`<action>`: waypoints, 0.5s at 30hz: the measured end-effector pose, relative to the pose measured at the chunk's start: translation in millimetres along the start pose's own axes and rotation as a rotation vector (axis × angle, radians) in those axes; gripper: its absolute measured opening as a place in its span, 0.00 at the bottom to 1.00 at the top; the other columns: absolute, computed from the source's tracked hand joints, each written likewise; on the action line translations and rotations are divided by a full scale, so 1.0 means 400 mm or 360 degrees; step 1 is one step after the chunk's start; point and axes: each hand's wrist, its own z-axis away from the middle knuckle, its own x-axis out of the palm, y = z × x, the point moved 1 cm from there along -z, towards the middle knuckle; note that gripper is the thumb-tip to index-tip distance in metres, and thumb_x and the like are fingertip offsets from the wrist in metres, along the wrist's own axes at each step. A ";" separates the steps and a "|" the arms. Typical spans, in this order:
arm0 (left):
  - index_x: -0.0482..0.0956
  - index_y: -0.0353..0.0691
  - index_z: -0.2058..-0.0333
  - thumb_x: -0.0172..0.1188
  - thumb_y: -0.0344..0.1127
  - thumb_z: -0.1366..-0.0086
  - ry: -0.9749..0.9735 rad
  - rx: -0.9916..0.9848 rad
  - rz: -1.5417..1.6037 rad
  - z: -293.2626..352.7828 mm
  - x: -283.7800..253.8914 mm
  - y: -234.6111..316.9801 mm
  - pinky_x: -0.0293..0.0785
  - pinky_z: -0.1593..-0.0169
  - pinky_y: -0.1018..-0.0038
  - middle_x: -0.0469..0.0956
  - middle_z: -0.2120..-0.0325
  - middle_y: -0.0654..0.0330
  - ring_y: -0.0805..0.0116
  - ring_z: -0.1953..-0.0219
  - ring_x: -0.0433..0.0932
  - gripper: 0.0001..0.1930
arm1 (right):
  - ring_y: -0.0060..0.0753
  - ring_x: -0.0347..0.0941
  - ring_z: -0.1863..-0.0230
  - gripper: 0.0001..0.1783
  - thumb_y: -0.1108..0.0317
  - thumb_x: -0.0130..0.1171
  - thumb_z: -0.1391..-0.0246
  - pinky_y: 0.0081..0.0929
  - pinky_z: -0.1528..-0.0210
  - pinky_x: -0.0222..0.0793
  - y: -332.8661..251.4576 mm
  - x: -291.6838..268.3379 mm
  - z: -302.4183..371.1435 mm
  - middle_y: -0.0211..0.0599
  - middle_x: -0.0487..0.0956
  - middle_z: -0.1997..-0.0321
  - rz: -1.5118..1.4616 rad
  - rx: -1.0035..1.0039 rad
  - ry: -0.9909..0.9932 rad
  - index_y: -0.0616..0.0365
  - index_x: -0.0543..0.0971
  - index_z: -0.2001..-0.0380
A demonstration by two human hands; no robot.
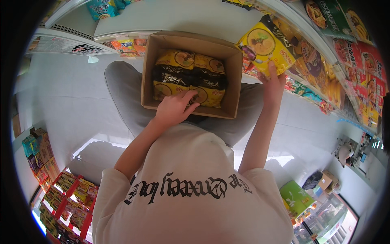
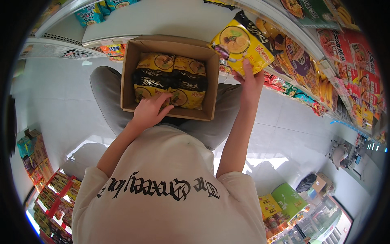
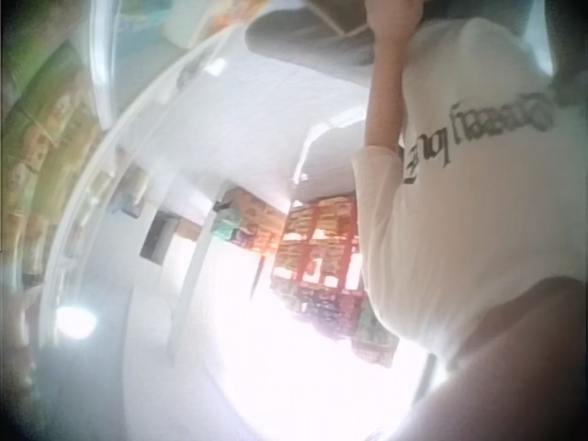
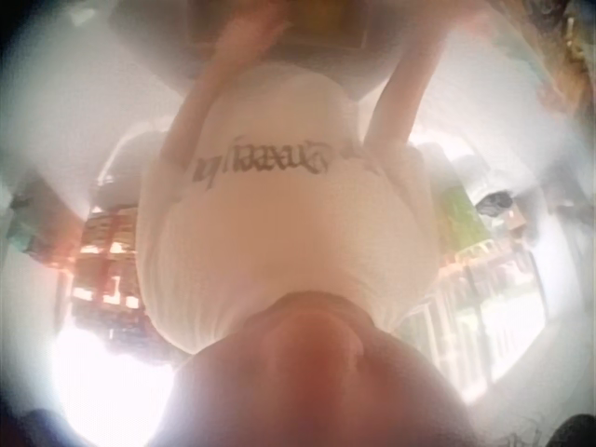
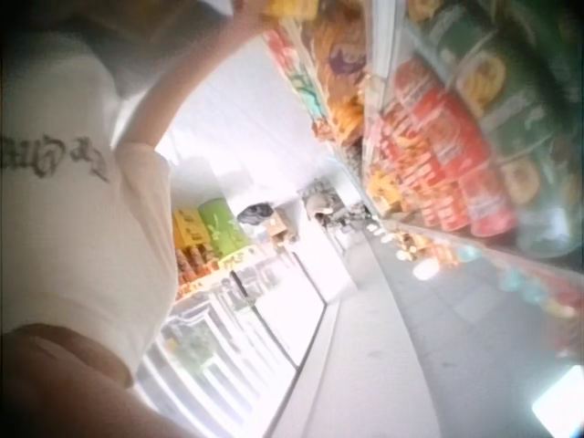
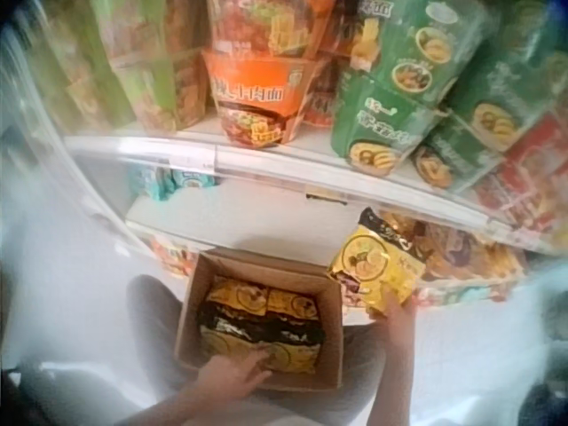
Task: The person sits on the floor in a store aisle and restocks instant noodle packets onto a shelf. They repeatedly take packets from a cardboard box and place them on the shelf.
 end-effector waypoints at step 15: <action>0.77 0.41 0.65 0.64 0.44 0.37 0.0107 -0.0006 -0.0289 -0.014 0.019 -0.001 0.77 0.74 0.63 0.78 0.73 0.57 0.55 0.75 0.80 0.12 | 0.46 0.81 0.60 0.28 0.71 0.67 0.44 0.38 0.63 0.85 0.243 0.037 -0.628 0.46 0.77 0.49 -0.0118 0.0011 0.0005 0.58 0.67 0.43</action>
